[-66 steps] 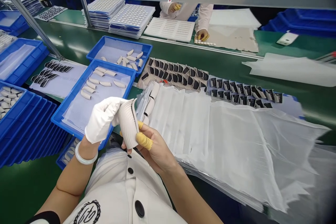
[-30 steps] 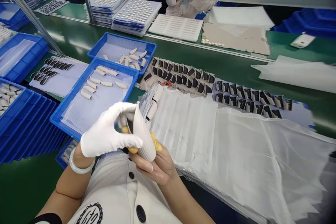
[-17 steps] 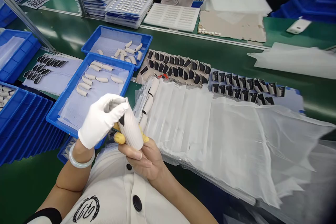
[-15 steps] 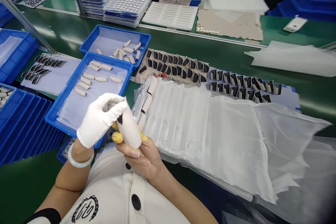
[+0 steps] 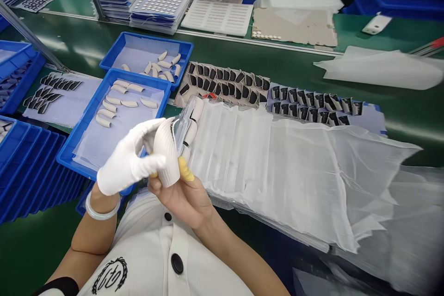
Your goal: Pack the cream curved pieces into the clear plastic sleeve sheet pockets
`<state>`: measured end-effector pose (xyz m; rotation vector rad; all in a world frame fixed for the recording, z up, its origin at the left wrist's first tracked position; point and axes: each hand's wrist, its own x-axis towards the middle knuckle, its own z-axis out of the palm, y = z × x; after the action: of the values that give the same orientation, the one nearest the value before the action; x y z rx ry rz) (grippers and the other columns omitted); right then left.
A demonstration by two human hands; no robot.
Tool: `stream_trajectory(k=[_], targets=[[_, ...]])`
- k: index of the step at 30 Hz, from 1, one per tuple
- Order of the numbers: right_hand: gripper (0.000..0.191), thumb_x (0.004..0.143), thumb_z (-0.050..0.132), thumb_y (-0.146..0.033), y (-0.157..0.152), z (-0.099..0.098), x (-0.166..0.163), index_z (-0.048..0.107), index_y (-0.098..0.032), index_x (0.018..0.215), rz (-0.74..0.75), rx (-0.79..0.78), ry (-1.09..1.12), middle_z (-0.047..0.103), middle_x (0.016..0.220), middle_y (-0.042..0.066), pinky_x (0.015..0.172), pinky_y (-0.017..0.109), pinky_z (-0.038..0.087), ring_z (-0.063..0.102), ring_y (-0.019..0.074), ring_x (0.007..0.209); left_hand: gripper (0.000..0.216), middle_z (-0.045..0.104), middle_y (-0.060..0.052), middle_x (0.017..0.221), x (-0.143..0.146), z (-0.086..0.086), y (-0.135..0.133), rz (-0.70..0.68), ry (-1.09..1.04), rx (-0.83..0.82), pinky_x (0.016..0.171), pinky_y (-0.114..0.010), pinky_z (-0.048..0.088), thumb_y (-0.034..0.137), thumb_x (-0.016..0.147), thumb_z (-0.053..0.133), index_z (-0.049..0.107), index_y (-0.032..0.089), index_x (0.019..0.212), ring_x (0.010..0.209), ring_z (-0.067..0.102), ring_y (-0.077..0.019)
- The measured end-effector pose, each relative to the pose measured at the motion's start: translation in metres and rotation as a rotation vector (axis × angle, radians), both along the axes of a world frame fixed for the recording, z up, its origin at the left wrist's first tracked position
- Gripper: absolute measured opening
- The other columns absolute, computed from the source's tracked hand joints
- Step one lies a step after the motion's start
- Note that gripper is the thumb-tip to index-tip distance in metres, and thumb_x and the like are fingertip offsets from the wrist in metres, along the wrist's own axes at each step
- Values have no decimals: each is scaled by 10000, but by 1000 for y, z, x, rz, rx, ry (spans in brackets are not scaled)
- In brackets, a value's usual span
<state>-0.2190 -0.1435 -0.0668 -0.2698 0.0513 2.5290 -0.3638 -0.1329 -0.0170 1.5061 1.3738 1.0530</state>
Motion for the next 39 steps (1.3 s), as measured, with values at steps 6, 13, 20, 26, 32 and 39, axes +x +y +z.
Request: stream_trajectory(k=[6, 13, 20, 26, 32, 39], targets=[[268, 776, 746, -393, 1, 2, 0, 704, -176, 926, -28, 9, -53, 676, 835, 10, 720, 226, 475, 583, 122, 769, 795, 499, -68, 1414, 4, 4, -4, -27, 158, -43, 1096, -370, 384, 318, 657, 806, 472, 237, 1374, 1315, 442, -275], [356, 774, 746, -403, -3, 3, -3, 657, -127, 980, 110, -104, 96, 622, 761, 8, 578, 181, 421, 476, 62, 591, 208, 704, -15, 826, 11, -1, -1, 370, -110, -111, 688, -211, 526, 353, 758, 715, 697, 164, 844, 794, 650, -145], [413, 711, 763, -509, -3, 8, -3, 633, -155, 878, 3, 68, -167, 618, 761, 25, 568, 242, 391, 492, 100, 599, 139, 709, -13, 889, 5, -8, -4, 351, -194, -68, 655, -177, 492, 290, 781, 703, 696, 176, 861, 770, 613, -105], [451, 691, 786, -480, 3, 10, 2, 563, -196, 963, -96, 256, -450, 585, 724, -12, 553, 242, 412, 535, 110, 575, 131, 712, -13, 881, -2, -17, -2, 305, -252, -27, 611, -186, 491, 260, 810, 677, 702, 189, 917, 693, 604, -91], [470, 690, 769, -510, 2, 4, 2, 544, -206, 969, -133, 374, -632, 576, 734, -30, 522, 239, 415, 556, 104, 544, 170, 718, -25, 946, -3, -19, 1, 313, -222, -6, 667, -234, 518, 292, 802, 683, 704, 211, 951, 795, 645, -138], [382, 758, 710, -473, 0, -3, 2, 534, -209, 970, -147, 553, -854, 592, 785, -24, 566, 273, 450, 561, 107, 575, 201, 699, -43, 947, 1, -10, 3, 352, 49, 116, 812, -265, 517, 263, 780, 698, 712, 186, 965, 885, 641, -160]])
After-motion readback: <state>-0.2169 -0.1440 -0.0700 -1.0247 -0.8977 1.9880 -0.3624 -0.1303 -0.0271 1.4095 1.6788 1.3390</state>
